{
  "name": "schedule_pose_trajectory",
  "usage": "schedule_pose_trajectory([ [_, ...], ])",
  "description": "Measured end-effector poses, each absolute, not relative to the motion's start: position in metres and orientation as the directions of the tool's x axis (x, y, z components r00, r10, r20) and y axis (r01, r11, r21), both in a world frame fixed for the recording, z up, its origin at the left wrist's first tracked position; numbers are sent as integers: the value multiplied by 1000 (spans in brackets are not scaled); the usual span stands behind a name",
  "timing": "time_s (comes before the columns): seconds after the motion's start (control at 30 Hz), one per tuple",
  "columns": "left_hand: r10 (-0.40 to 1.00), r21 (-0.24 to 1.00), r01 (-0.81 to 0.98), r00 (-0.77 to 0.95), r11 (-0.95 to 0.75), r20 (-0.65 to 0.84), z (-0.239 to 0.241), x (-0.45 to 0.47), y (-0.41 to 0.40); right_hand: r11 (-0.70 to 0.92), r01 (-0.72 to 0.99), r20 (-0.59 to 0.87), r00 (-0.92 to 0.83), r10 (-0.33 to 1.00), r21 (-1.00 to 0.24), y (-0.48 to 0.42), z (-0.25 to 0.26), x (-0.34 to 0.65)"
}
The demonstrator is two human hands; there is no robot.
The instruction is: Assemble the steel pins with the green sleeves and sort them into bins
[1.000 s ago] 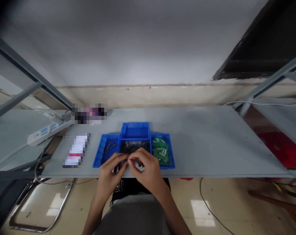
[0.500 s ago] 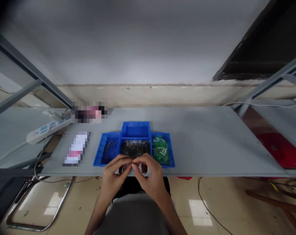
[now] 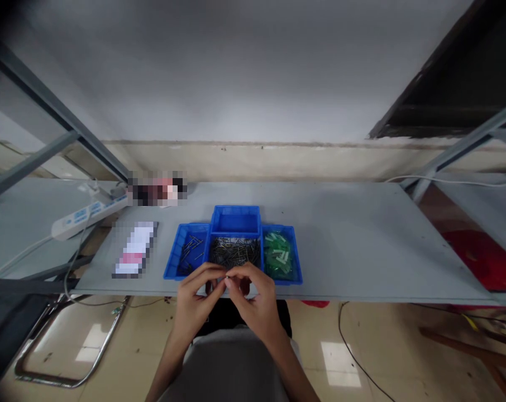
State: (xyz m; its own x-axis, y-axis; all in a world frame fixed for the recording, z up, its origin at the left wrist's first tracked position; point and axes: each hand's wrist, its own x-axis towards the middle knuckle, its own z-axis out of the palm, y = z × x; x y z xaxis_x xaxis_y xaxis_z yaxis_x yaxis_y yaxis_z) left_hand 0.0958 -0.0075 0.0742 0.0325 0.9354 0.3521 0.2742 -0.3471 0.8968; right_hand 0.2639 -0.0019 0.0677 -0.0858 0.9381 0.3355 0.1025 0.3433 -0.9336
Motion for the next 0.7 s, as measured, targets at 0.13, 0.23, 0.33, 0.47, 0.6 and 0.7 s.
schedule_pose_trajectory([
  [0.13,935,898,268,31,-349,354,76,99,-7,341,94,335,-75,939,-935,-2,67,265],
  [0.23,936,900,266,40,-347,349,76,101,-6,339,87,334,-69,940,-937,-2,68,267],
  [0.33,937,899,267,52,-346,345,75,102,-5,338,84,334,-61,941,-937,-2,67,269],
  [0.47,935,896,268,64,-353,349,75,102,-3,339,83,335,-58,940,-937,-1,66,270],
  [0.6,930,892,268,73,-365,359,76,104,0,335,86,332,-47,942,-938,0,64,271],
  [0.7,926,886,271,70,-375,370,76,104,1,333,90,330,-46,943,-939,1,65,271],
])
